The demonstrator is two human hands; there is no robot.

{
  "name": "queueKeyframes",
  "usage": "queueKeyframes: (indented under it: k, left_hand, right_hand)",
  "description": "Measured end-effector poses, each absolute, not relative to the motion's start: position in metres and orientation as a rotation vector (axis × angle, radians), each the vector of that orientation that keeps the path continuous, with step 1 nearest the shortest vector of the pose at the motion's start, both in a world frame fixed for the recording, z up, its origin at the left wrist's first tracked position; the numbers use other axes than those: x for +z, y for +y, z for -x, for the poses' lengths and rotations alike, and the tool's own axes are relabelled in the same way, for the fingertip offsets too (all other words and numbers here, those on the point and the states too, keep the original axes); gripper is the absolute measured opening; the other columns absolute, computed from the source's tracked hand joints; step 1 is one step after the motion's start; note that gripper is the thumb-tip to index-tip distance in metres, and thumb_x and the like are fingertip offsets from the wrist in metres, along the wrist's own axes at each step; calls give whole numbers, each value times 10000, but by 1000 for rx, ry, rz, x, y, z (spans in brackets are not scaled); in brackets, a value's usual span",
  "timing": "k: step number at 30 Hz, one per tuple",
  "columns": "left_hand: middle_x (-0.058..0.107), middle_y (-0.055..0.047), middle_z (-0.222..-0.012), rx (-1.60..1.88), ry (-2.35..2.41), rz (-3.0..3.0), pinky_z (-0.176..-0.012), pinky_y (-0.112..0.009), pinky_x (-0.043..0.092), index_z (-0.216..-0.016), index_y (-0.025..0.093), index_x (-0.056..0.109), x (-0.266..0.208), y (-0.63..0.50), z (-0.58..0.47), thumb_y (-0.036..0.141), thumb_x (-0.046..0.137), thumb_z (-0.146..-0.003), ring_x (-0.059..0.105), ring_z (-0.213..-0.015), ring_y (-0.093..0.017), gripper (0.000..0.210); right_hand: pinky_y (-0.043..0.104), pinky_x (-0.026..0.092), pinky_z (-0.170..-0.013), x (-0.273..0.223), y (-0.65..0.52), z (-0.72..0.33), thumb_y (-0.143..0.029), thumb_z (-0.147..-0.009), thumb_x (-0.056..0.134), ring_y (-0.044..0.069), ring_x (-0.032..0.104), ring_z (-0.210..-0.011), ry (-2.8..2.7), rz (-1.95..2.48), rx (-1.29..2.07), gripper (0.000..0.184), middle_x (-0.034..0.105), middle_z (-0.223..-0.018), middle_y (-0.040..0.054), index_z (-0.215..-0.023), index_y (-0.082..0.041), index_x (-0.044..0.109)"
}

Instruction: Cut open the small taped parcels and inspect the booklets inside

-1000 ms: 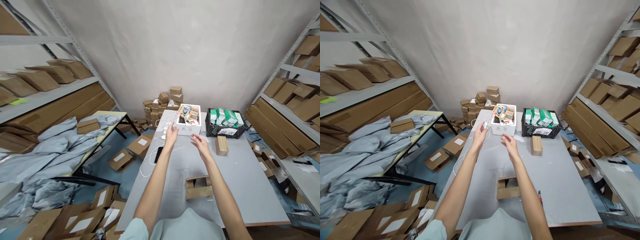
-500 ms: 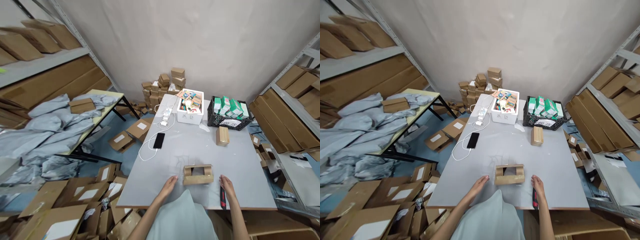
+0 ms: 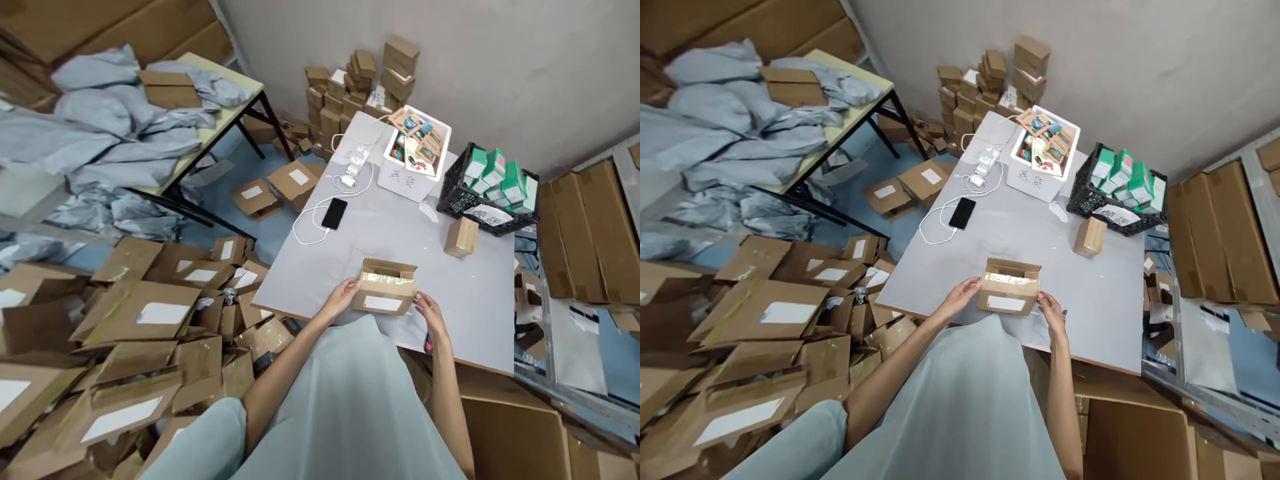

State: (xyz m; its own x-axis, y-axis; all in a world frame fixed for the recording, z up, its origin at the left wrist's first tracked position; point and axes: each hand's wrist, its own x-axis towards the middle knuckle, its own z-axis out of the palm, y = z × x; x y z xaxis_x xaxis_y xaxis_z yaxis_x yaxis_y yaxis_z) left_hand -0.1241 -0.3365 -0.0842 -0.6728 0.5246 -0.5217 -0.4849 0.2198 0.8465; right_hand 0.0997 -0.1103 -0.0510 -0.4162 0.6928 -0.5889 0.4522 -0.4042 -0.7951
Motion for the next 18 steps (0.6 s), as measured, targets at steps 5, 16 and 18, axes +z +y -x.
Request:
queueKeyframes:
  k: [5,16,18]
  left_hand:
    - [792,-161,-1361,1679,1850,17,-1117,-467,561,-1208,210,802,-68,-373,143,577,872,-796,720,-1259,-347,556]
    - [735,-177,-1453,1924,2328,356,-942,-401,633,-1516,163,674,-17,-530,177,515,695,-1019,781,-984,-253,609]
    - [707,-164,-1494,1961,2426,446,-960,-389,632,-1524,194,675,-2,-564,175,561,673,-1042,788,-1029,-257,606]
  right_hand:
    - [428,597,-987,-27,-127,-52,-723,-729,873,325,736,-1224,-1871,1451,1938,755,772,-1425,159,-1266,-196,815]
    - [491,682,-947,-5,-242,122,-744,-672,948,367,796,-1120,-2338,972,2323,948,805,-1213,145,-1404,-187,718]
    - [486,687,-943,-1,-282,152,-755,-680,947,359,789,-1135,-2418,798,2381,958,781,-1300,167,-1412,-188,704]
